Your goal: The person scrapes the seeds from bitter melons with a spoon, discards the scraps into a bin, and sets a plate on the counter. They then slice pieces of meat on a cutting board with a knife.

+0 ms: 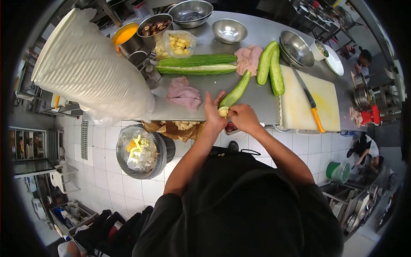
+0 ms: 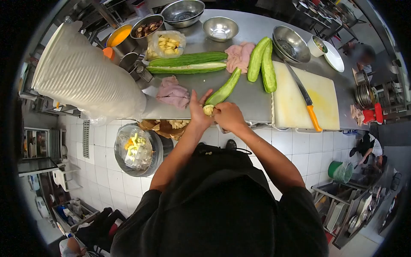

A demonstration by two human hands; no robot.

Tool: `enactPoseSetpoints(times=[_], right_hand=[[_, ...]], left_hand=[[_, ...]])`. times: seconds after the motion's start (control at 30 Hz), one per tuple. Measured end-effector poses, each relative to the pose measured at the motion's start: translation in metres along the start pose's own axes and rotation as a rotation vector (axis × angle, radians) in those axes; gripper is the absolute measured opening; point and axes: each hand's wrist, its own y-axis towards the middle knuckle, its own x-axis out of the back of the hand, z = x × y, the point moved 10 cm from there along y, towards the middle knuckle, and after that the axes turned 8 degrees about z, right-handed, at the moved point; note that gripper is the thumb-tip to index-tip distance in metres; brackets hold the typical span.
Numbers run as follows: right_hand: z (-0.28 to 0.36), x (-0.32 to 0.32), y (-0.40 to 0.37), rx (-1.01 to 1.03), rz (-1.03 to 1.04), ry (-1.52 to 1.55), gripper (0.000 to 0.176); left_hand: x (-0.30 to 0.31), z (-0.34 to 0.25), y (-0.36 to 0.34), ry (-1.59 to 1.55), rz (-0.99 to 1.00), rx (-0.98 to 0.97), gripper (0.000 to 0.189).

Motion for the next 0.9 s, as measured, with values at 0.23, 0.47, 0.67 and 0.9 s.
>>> enactPoseSetpoints(times=[0.23, 0.47, 0.67, 0.9], right_hand=[[-0.014, -0.018, -0.006, -0.245, 0.302, 0.266, 0.029], [0.059, -0.103, -0.008, 0.053, 0.69, 0.283, 0.024], [0.089, -0.152, -0.009, 0.207, 0.669, 0.012, 0.02], [0.064, -0.112, -0.006, 0.089, 0.532, -0.029, 0.022]], left_hand=[[-0.042, -0.089, -0.095, 1.57, -0.09, -0.816, 0.058], [-0.007, -0.098, -0.169, 1.506, 0.102, -0.695, 0.037], [0.042, -0.136, -0.215, 1.527, -0.186, -0.776, 0.02], [0.156, -0.23, -0.279, 1.594, -0.66, -0.865, 0.018]])
